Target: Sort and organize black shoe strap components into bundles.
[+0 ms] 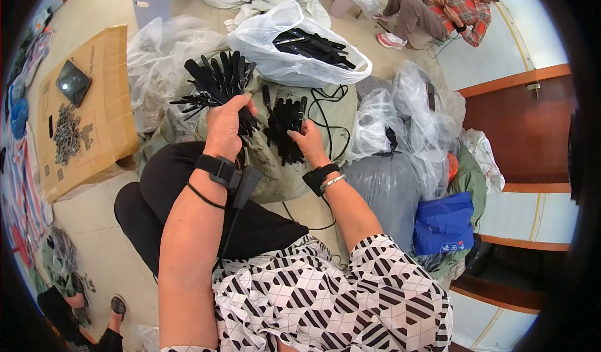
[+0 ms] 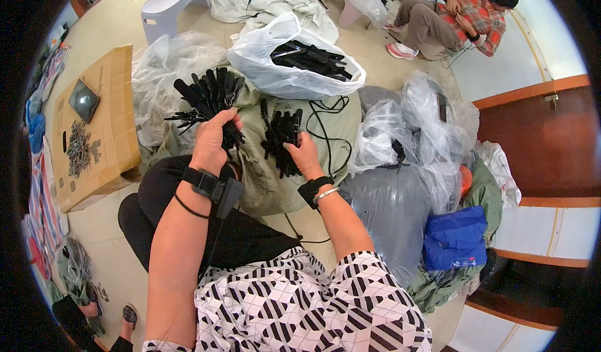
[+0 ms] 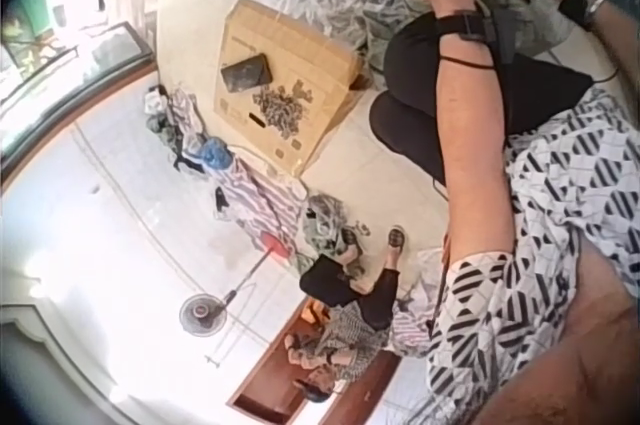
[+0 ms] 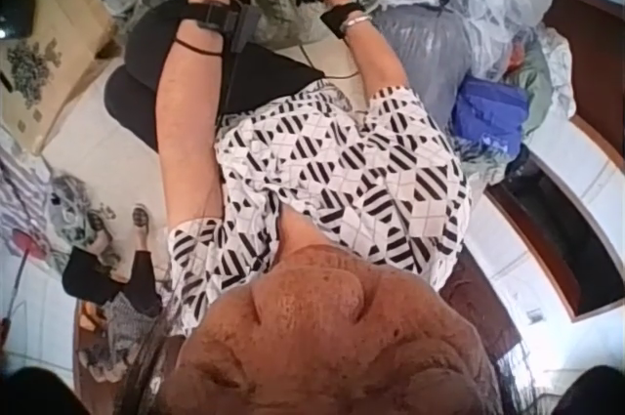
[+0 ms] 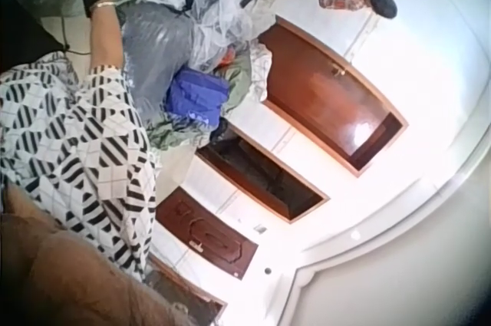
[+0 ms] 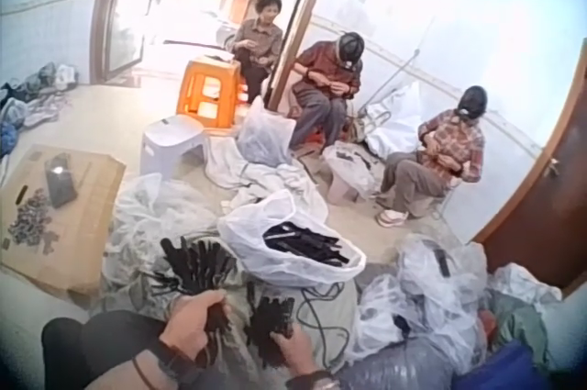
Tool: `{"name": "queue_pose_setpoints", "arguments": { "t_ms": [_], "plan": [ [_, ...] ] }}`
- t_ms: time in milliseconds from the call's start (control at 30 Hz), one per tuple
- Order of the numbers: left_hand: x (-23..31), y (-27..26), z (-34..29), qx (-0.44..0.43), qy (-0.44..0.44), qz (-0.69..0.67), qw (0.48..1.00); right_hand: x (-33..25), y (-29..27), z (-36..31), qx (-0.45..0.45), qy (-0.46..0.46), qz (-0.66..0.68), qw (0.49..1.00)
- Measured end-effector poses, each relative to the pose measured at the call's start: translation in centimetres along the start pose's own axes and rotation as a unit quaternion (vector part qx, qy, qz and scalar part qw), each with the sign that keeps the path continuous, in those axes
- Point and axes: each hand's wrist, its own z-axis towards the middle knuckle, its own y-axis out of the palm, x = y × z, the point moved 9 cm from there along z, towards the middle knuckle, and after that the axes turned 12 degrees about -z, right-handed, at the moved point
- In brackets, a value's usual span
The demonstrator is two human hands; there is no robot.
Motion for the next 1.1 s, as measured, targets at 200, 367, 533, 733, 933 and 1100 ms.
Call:
{"name": "queue_pose_setpoints", "arguments": {
  "t_ms": [200, 367, 533, 733, 933, 1100],
  "plan": [
    [-0.1, -0.2, -0.2, -0.002, 0.002, 0.004, 1.000, 0.5, 0.1, -0.9, -0.109, 0.128, 0.171, 0.971],
    [-0.2, 0.0, -0.1, -0.004, 0.001, 0.007, 1.000, 2.1, 0.5, -1.9, -0.146, 0.204, 0.307, 0.918],
    [-0.5, 0.0, -0.2, -0.001, -0.014, 0.008, 1.000, 1.4, -1.0, -3.2, -0.128, 0.245, 0.260, 0.925],
    [-1.6, 0.4, -0.2, -0.004, -0.053, -0.011, 0.999, -2.5, -3.2, -2.4, -0.055, 0.118, 0.274, 0.953],
    [-3.2, 0.8, -1.1, -0.032, -0.135, -0.016, 0.990, -11.4, -4.3, -2.9, -0.025, 0.024, 0.320, 0.947],
    [-3.8, 1.8, -1.2, -0.085, -0.145, -0.011, 0.986, -17.4, -3.7, -3.6, 0.013, -0.109, 0.143, 0.984]
  ]
}}
